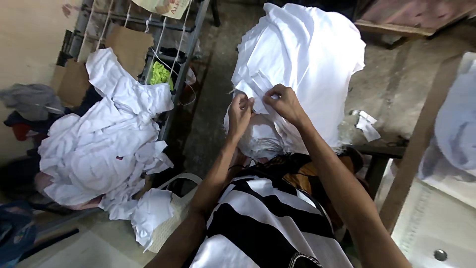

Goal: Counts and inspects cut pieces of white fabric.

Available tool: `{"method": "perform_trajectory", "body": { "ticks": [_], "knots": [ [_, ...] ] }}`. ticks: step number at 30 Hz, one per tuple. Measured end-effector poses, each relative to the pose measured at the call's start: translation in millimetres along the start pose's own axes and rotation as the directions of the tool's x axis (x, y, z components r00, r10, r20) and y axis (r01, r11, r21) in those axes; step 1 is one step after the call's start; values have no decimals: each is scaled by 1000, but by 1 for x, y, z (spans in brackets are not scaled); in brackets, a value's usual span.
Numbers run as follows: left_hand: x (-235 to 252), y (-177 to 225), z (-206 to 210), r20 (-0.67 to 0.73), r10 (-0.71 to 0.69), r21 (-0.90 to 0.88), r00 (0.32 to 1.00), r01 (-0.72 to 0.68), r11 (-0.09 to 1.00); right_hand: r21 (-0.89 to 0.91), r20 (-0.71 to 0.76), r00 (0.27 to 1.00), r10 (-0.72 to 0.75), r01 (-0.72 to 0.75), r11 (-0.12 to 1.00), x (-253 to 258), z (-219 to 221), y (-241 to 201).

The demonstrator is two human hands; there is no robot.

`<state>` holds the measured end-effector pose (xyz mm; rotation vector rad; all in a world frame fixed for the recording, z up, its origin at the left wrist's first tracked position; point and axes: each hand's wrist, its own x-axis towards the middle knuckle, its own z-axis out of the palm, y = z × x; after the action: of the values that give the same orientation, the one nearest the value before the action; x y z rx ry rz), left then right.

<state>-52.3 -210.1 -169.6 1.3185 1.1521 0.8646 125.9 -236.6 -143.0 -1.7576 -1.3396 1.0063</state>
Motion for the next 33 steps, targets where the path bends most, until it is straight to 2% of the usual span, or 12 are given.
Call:
{"method": "perform_trajectory", "body": {
  "ticks": [4, 9, 12, 15, 24, 29, 33],
  "knots": [
    [7, -3, 4, 35, 38, 4, 999, -38, 999, 44, -1, 999, 37, -37, 998, 7, -6, 11],
    [13, 2, 1, 211, 30, -3, 977, -30, 1000, 55, 27, 998, 63, -64, 996, 11, -10, 15],
    [19, 2, 2, 256, 25, 60, 966, -41, 997, 99, 38, 996, 81, -84, 991, 14, -12, 18],
    [22, 3, 6, 239, 41, 118, 970, -71, 991, 167, 64, 994, 89, -98, 981, 15, -15, 19],
    [25, 3, 13, 143, 84, 322, 986, -127, 938, 95, 65, 995, 72, -78, 992, 22, -18, 29],
    [23, -7, 6, 150, 186, 302, 971, -224, 927, 141, 60, 994, 96, -103, 985, 25, -21, 32],
    [15, -3, -3, 177, 148, 398, 973, -209, 893, 208, 62, 990, 125, -136, 969, 27, -23, 36]
  ]
}}
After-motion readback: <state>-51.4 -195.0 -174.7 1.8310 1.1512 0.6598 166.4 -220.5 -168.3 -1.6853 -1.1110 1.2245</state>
